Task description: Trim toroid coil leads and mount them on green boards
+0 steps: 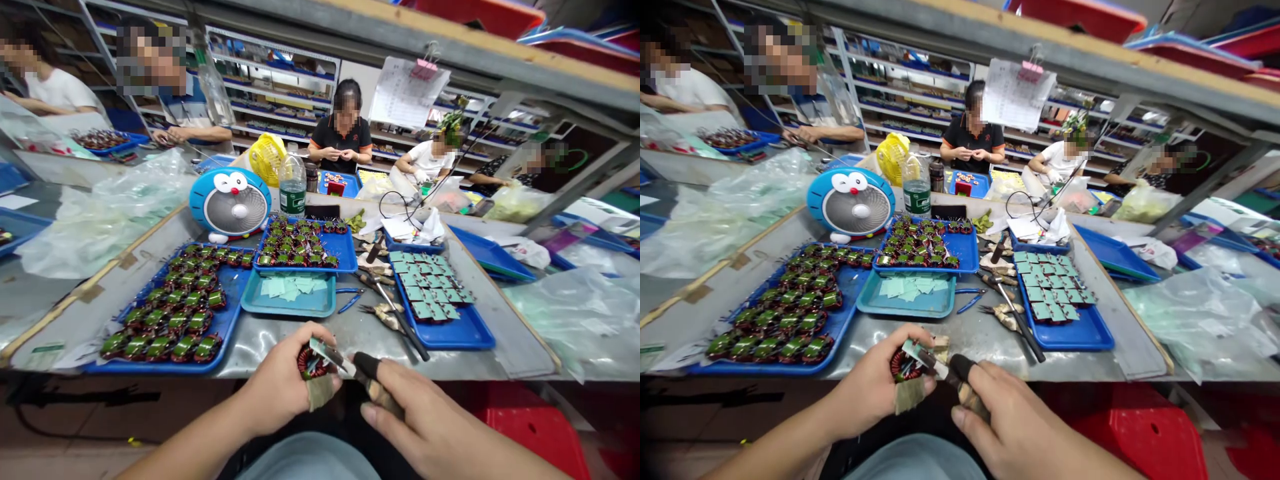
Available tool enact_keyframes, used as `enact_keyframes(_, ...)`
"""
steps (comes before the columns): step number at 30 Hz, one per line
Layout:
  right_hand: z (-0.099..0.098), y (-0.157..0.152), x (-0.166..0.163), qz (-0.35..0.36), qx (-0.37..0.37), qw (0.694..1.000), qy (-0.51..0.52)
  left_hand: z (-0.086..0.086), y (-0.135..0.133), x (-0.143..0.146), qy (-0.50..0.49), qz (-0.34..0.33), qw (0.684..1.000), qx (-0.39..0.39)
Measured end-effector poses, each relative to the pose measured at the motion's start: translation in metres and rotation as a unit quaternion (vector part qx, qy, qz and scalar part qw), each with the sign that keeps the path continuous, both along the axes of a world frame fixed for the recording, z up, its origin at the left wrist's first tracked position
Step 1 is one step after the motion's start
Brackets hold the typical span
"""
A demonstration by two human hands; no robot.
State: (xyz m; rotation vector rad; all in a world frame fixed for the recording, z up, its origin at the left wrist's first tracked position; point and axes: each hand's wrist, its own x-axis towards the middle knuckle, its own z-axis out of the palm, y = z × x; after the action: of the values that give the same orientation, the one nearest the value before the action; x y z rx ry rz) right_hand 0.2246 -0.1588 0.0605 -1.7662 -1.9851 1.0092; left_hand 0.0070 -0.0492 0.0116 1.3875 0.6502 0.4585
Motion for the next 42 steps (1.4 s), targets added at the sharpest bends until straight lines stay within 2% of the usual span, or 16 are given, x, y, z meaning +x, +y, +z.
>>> enact_keyframes(6, 0.0, -0.003, 0.0, 0.027, 0.025, 0.997, -0.068, 0.01, -0.005, 0.007, 0.035, 0.03, 0.996, 0.079)
enact_keyframes(12, 0.028, -0.004, 0.016, 0.121, 0.054, 0.974, -0.181, 0.016, -0.005, 0.0, 0.089, -0.036, 0.988, 0.124)
enact_keyframes(15, 0.031, -0.001, 0.012, 0.092, 0.059, 0.985, -0.137, 0.016, -0.004, -0.003, 0.057, -0.031, 0.991, 0.116)
enact_keyframes(18, 0.015, -0.001, 0.002, 0.046, 0.076, 0.994, -0.069, 0.015, -0.004, -0.001, 0.007, -0.002, 0.998, 0.059)
enact_keyframes(20, 0.002, -0.003, -0.001, 0.045, 0.088, 0.993, -0.071, 0.015, -0.005, 0.003, -0.001, 0.004, 0.999, 0.034)
enact_keyframes(22, -0.002, -0.006, 0.001, 0.051, 0.099, 0.989, -0.094, 0.017, -0.008, 0.008, 0.007, 0.014, 0.999, 0.049)
enact_keyframes(24, 0.003, -0.009, 0.008, 0.06, 0.101, 0.987, -0.114, 0.021, -0.011, 0.011, 0.024, 0.013, 0.995, 0.094)
enact_keyframes(27, 0.022, -0.009, 0.021, 0.095, 0.096, 0.979, -0.153, 0.026, -0.01, 0.013, 0.049, -0.033, 0.985, 0.164)
enact_keyframes(30, 0.034, -0.004, 0.029, 0.119, 0.111, 0.97, -0.182, 0.031, -0.004, 0.01, 0.052, -0.065, 0.978, 0.192)
enact_keyframes(32, 0.031, -0.004, 0.026, 0.096, 0.114, 0.975, -0.163, 0.032, 0.001, 0.006, 0.042, -0.079, 0.979, 0.181)
enact_keyframes(35, 0.016, -0.006, 0.018, 0.053, 0.078, 0.991, -0.094, 0.033, 0.005, 0.003, 0.029, -0.091, 0.982, 0.164)
enact_keyframes(38, 0.003, -0.01, 0.014, 0.049, 0.059, 0.995, -0.056, 0.03, 0.004, 0.006, 0.042, -0.078, 0.984, 0.153)
enact_keyframes(42, 0.009, -0.011, 0.026, 0.065, 0.065, 0.992, -0.09, 0.028, -0.001, 0.015, 0.058, -0.106, 0.984, 0.133)
